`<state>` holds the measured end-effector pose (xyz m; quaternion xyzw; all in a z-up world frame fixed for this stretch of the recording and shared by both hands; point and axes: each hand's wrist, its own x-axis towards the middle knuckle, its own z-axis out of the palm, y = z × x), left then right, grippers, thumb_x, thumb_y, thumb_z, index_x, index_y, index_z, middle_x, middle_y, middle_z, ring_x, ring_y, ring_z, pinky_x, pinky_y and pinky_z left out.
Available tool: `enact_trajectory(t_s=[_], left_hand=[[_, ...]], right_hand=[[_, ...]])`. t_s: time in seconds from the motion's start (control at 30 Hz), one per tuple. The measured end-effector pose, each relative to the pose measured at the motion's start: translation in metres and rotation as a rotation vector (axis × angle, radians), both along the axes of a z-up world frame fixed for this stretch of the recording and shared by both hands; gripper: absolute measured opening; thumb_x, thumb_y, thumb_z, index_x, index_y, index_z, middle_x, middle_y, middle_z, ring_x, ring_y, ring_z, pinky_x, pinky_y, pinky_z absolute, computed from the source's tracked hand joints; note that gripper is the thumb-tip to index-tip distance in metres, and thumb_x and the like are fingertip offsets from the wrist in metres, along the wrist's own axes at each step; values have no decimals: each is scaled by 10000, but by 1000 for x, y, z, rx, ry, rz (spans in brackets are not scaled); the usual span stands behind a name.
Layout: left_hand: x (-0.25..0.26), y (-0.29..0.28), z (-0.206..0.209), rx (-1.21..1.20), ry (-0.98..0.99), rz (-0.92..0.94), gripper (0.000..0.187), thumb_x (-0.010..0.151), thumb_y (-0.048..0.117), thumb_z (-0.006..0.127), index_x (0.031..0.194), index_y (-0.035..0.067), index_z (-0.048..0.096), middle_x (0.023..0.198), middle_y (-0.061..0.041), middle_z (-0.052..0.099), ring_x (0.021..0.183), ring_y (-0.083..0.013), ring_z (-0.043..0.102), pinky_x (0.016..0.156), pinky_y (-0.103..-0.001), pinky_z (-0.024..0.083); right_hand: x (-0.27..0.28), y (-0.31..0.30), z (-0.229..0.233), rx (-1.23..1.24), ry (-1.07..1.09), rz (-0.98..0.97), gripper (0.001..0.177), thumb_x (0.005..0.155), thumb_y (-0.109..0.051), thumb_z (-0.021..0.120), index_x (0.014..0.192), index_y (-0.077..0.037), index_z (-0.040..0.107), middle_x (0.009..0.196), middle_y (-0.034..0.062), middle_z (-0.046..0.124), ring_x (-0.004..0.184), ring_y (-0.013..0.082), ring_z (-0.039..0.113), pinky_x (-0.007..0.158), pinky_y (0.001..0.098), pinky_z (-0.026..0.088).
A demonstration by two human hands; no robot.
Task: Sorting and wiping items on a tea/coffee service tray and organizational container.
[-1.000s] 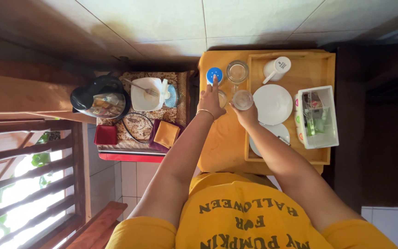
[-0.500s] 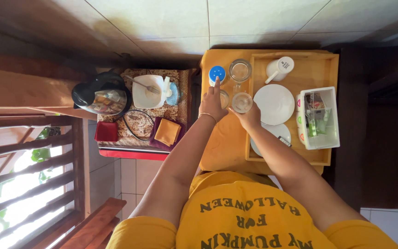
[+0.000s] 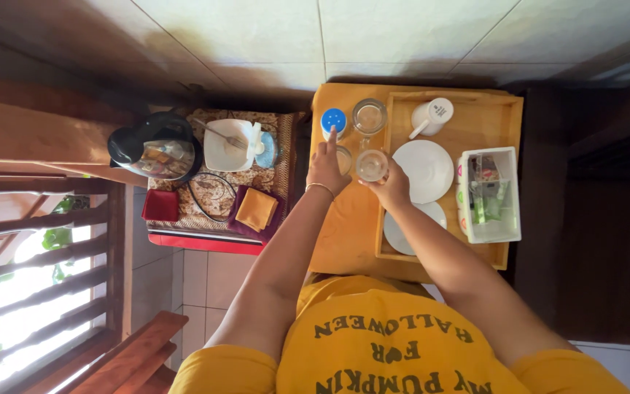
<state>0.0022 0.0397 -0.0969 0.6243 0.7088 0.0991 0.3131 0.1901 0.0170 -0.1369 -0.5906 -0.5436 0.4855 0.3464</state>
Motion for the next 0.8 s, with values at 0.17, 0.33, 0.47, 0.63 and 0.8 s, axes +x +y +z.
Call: enact_trajectory(t_s=[0.17,0.33,0.47,0.63,0.8], left_hand=[[22,5,38,114,131,51,1136,662,121,856,1579,228,196,1507,-133,396,1389,-376,399,1059,-552,372],[74,21,51,613,-172,-27,805,770,-2,665,1505,178,389,1484,-123,497,1418,-374,478,1199,-467,433],[136,36,41,394,-356,-101,783,796,6,654,1525,122,394,1444,-191,501,1354,-418,489,1128,-471,438],[188,62,-9,185,-349,58,921,777,3,653,1593,80,231,1435,-225,438,1332,-452,440,1090,-498,411],[205,95,-67,135,-290,120,893,821,42,689,1602,109,261,1522,-240,405,1340,-448,490,1081,-476,462]], right_hand=[[50,0,-35,-9,188,-20,834,817,79,755,1549,-70,386,1495,139,494,1332,257,554,1068,376,522],[116,18,-48,29,208,-172,677,865,81,688,1484,-30,437,1459,151,522,1263,256,616,1016,363,569],[164,46,-45,147,200,-219,476,955,47,683,1398,2,516,1342,160,618,1193,228,668,1019,340,566],[196,84,-33,117,224,-251,412,985,20,672,1371,-2,531,1234,136,643,1147,179,657,1006,305,537],[213,119,-74,175,242,-138,443,993,27,638,1415,-24,512,1200,119,631,1132,173,652,1013,306,549]])
